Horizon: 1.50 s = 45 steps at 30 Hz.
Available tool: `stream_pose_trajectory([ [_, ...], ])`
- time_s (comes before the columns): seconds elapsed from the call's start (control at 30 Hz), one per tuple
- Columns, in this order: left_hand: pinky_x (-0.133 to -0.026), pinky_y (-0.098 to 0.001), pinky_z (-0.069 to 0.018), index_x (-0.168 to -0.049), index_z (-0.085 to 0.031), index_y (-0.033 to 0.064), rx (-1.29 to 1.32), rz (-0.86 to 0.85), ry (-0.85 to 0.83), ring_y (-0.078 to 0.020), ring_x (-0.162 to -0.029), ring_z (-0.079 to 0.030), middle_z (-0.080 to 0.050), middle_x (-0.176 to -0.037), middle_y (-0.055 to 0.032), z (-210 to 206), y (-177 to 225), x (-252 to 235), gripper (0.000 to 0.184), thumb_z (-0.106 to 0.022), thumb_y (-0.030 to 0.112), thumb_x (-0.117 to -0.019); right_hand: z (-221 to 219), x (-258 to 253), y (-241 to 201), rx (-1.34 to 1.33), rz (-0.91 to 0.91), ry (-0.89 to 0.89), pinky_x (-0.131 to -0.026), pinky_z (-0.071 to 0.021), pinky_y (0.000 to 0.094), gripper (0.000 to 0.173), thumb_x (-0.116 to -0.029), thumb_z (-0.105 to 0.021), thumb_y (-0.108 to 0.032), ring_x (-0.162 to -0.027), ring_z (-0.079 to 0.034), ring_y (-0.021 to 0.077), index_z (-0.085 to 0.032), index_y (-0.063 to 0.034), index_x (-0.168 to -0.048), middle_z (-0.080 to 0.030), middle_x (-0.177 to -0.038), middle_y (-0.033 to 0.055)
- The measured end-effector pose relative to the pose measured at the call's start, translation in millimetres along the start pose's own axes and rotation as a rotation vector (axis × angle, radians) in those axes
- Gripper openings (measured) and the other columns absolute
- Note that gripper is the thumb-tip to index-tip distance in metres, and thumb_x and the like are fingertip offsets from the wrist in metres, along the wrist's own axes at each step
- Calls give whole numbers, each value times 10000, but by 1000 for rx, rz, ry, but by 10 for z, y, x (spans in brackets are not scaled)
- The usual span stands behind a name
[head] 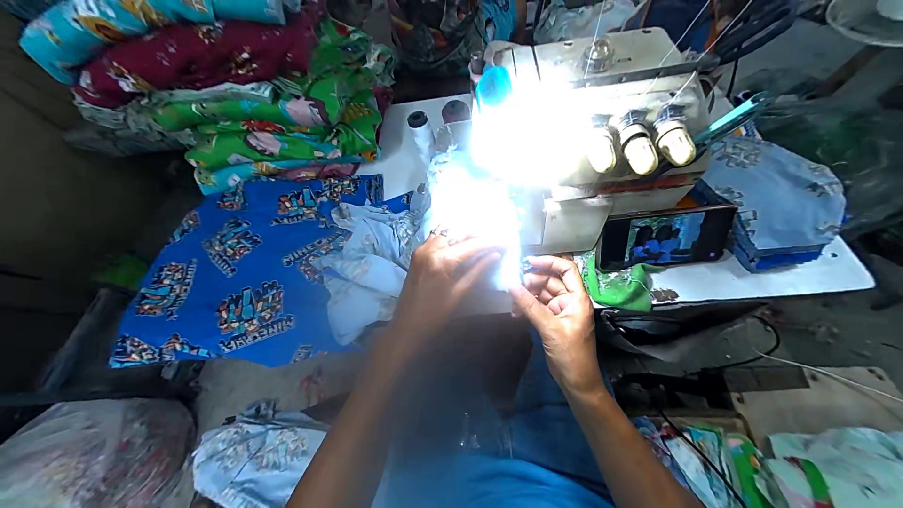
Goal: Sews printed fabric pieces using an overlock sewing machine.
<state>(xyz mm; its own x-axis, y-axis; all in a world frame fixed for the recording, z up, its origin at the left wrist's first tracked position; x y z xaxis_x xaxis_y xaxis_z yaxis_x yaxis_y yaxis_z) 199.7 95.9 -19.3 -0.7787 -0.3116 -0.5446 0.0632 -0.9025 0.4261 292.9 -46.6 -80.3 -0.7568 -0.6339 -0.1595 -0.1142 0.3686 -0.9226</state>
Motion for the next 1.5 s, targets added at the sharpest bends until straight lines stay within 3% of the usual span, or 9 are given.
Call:
stream_pose_trajectory([
  [0.3,-976,-364,-488,-1025,-787,92,38,15,-87,-179,-1107,-657,-737,-1129,-58,46,-295,-299,161,-713,198,-930,-18,-264,-92,574,299,-42,-725,-536,177,163,-975,-656,-121,-810,-619,37,-743,-68,-1103,-650,-962,11],
  [0.53,-1087,-449,-433,-1138,-761,38,15,60,-123,-315,-1264,-584,-655,-1294,-181,37,-693,-720,241,-668,177,-966,-75,-362,-185,1120,436,-35,-598,-527,396,292,-1012,-569,-95,-755,-626,256,-709,-85,-1269,-592,-1027,139],
  [0.63,-1129,-493,-377,-1250,-715,16,-14,227,-110,-369,-1334,-519,-584,-1410,-212,72,-784,-815,311,-642,182,-997,-40,-268,-94,1113,412,-63,-585,-530,400,282,-1037,-561,-166,-713,-627,257,-691,-63,-1265,-598,-981,135],
  [0.87,-979,-449,-502,-1522,-371,52,428,809,91,-285,-1202,-593,-512,-1440,-218,43,-849,-685,636,-669,232,-989,-5,-74,8,1007,376,-164,-709,-572,358,426,-1032,-571,-197,-774,-672,220,-580,-43,-1429,-680,-1002,133],
  [1.17,-808,-386,-544,-1593,-255,280,592,807,281,-169,-1006,-614,-579,-1318,-85,28,-250,261,668,-597,238,-1020,-148,-10,74,650,260,-384,-1031,-525,389,524,-1062,-539,-330,-1186,-650,243,-509,-8,-1473,-661,-1278,174],
  [1.27,-723,-324,-627,-1492,-366,118,718,826,156,-142,-870,-703,-628,-1182,-83,-34,83,475,575,-618,92,-976,-155,-83,57,404,181,-449,-1090,-467,351,496,-1070,-512,-310,-1246,-602,203,-550,27,-1432,-621,-1349,189],
  [1.33,-662,-322,-654,-1270,-531,-23,742,869,-31,-167,-758,-742,-701,-987,-96,-41,311,551,343,-655,34,-955,-89,-169,8,308,150,-315,-893,-532,278,314,-1057,-516,-219,-982,-648,101,-720,-10,-1173,-688,-1060,81],
  [1.4,-628,-279,-643,-1108,-651,-27,460,694,-174,-131,-725,-745,-734,-938,-66,-16,298,610,273,-736,152,-921,71,-285,-40,317,125,-75,-724,-522,255,230,-1034,-543,-149,-767,-601,52,-730,-40,-955,-651,-852,10],
  [1.5,-712,-429,-526,-950,-765,36,-104,266,-75,-258,-862,-638,-652,-1044,-160,109,65,617,421,-713,447,-875,296,-423,-198,445,195,98,-719,-534,282,181,-1040,-559,-88,-797,-612,101,-700,22,-1069,-656,-976,85],
])
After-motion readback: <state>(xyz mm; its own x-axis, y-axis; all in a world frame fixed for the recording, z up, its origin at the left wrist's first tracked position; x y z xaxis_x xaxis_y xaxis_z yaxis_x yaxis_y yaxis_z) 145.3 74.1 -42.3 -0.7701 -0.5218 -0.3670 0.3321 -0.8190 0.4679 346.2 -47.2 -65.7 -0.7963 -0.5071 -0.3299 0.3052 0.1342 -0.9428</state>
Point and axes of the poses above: each hand's wrist, its own x-axis away from the middle knuckle, its own z-axis out of the back of the hand, y = z × x, the point moved 1 cm from there along -x, towards the middle knuckle
